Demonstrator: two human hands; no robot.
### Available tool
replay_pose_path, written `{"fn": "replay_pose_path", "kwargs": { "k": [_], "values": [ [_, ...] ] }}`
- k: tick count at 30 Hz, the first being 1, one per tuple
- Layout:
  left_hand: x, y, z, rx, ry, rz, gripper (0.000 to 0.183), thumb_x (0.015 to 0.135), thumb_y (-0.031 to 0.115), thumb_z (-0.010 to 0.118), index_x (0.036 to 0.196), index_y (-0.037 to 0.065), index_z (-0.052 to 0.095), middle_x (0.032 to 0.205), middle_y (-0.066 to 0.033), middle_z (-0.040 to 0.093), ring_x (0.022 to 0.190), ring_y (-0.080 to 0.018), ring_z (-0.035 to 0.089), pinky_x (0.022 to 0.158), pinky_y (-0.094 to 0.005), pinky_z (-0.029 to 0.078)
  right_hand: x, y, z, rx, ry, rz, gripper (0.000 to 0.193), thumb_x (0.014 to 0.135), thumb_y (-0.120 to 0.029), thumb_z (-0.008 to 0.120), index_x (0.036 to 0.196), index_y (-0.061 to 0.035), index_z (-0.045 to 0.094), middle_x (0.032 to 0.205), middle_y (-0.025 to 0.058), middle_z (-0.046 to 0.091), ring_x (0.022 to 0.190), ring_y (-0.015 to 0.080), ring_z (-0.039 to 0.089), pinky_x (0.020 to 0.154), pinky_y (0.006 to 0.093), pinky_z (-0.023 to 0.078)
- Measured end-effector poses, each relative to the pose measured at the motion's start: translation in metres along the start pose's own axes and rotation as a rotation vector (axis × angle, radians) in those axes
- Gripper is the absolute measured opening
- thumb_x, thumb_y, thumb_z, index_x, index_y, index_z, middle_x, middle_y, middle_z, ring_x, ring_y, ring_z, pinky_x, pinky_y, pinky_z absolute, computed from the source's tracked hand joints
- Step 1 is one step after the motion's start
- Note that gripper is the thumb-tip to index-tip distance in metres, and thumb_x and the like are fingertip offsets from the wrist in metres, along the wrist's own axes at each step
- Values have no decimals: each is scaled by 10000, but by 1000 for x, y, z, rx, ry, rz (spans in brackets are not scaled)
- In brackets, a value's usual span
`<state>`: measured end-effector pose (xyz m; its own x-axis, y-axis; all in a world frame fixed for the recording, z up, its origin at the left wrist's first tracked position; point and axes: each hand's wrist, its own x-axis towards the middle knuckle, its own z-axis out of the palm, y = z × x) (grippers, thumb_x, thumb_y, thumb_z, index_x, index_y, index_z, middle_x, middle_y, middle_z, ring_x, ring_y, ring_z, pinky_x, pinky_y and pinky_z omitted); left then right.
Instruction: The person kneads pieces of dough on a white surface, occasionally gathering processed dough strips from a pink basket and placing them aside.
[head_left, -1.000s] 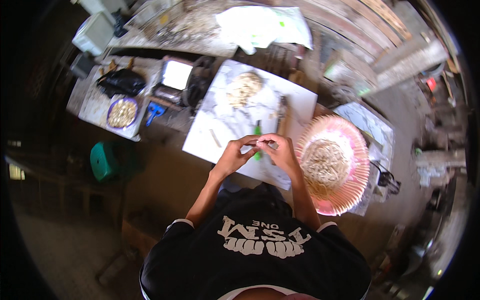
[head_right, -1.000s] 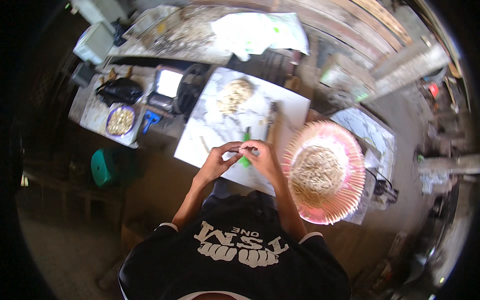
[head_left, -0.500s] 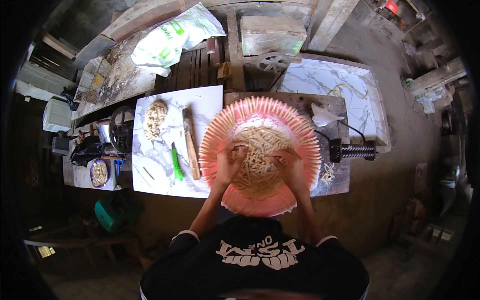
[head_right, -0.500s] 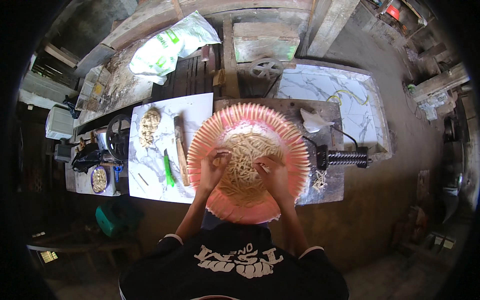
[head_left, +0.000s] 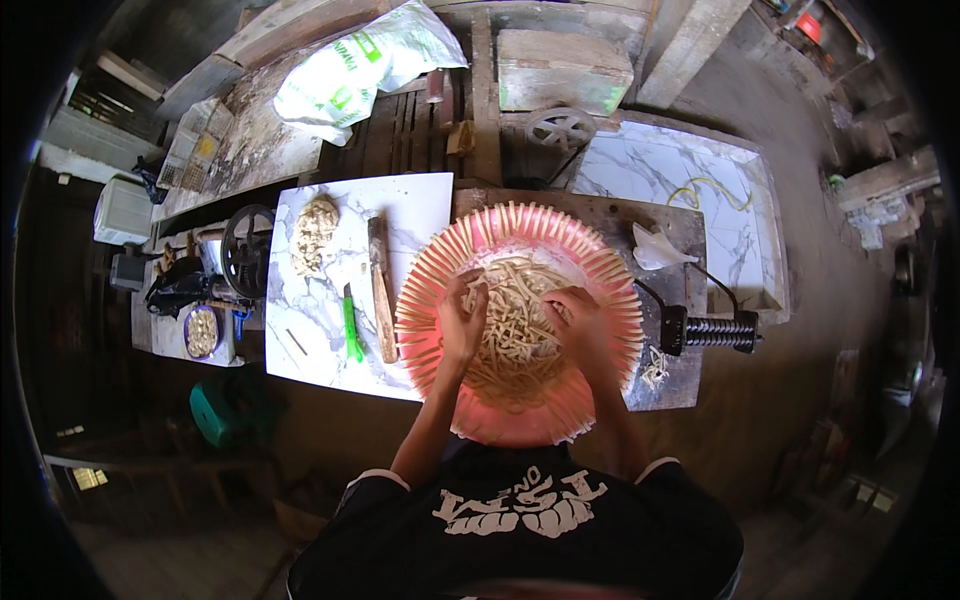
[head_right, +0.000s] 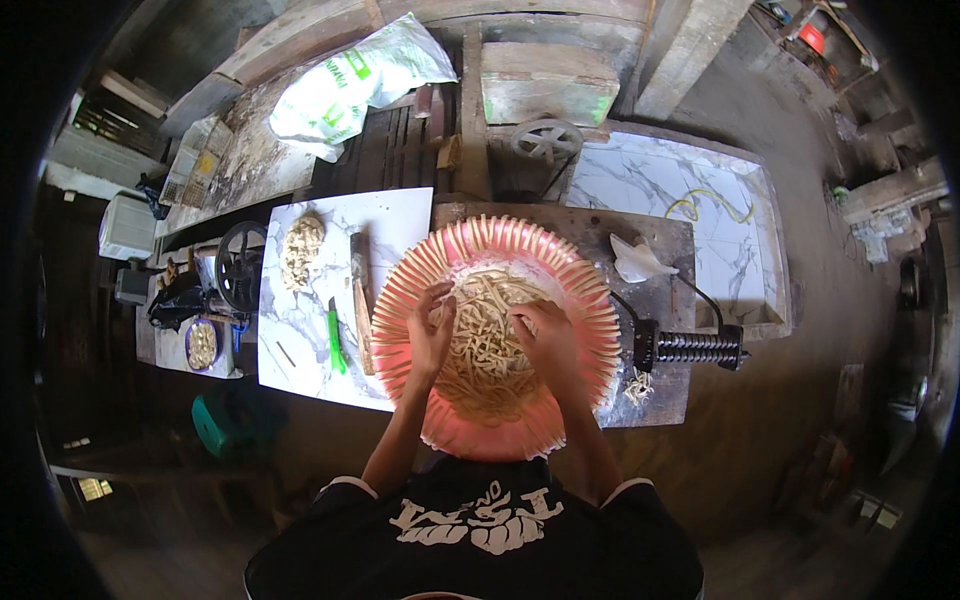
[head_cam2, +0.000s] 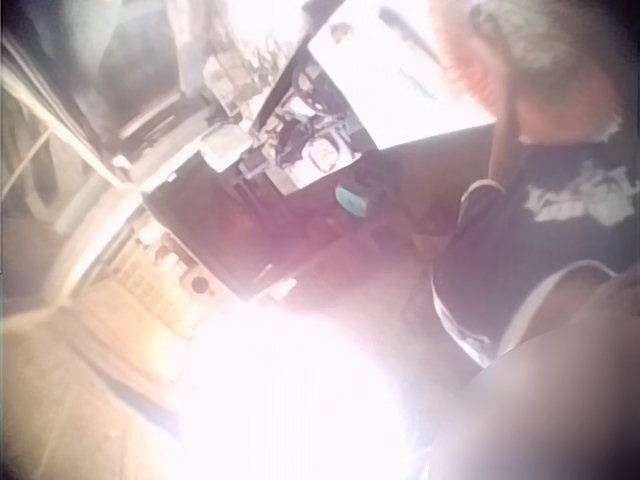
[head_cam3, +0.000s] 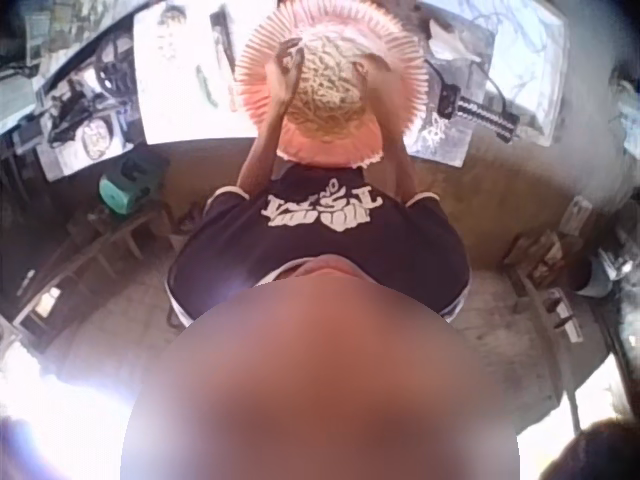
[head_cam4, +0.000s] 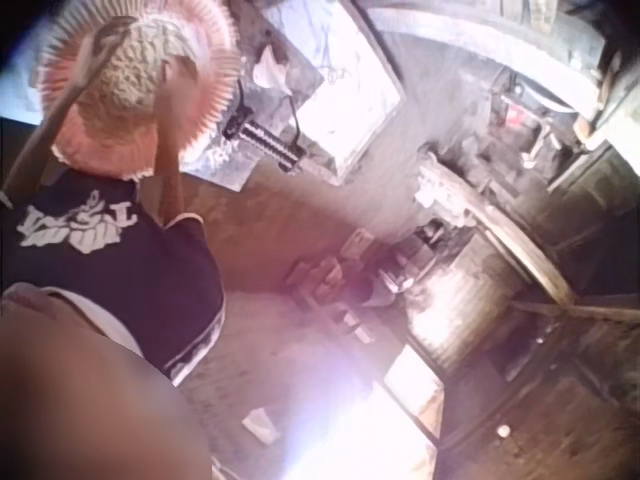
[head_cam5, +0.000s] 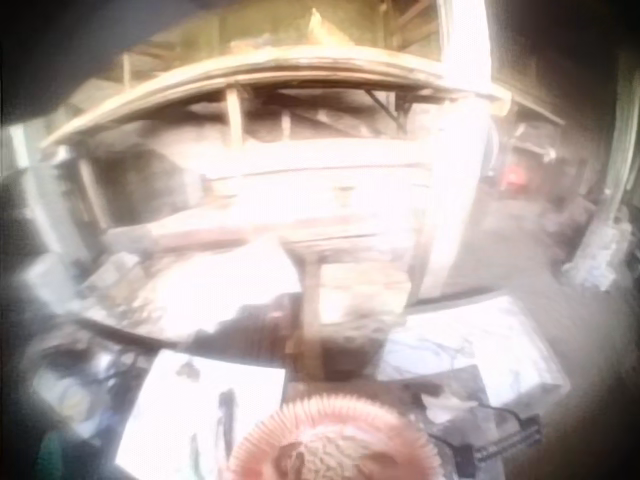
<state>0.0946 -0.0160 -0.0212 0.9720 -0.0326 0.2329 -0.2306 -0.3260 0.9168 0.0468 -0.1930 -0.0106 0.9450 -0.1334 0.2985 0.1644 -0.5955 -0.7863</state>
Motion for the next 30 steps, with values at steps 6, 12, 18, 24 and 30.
{"fn": "replay_pose_path", "kwargs": {
  "k": [6,12,18,24,30],
  "values": [
    [-11,21,-8,-82,-87,-268,235,823,129,507,998,-22,549,922,-176,577,874,-240,555,769,-320,417,33,-8,14,104,14,-87,109,732,-38,608,837,-12,591,816,121,596,746,250,578,676,306,448],
    [-12,26,-20,19,-15,-106,224,819,116,495,995,-8,557,966,-168,580,920,-294,550,808,-337,413,23,16,10,-227,211,29,196,747,-32,570,943,-27,579,940,143,577,902,297,536,795,349,414],
    [-13,9,-45,-38,-15,-46,200,809,91,528,982,-2,565,1000,-155,579,968,-270,538,835,-333,406,23,-17,31,-68,58,-99,217,745,-41,561,961,-47,578,952,113,570,892,286,520,781,362,419],
    [-8,-29,-91,131,85,11,191,787,102,562,970,49,581,968,-139,590,917,-309,533,792,-355,415,34,-62,92,169,-136,-145,172,756,-46,566,927,-33,586,887,130,576,843,289,539,744,353,432],
    [-11,-86,-146,340,193,-83,194,774,125,564,954,53,577,935,-151,598,920,-335,535,795,-387,418,38,-68,172,80,-401,-160,197,754,-110,578,937,-37,591,895,133,577,863,289,543,737,361,432]
  ]
}}
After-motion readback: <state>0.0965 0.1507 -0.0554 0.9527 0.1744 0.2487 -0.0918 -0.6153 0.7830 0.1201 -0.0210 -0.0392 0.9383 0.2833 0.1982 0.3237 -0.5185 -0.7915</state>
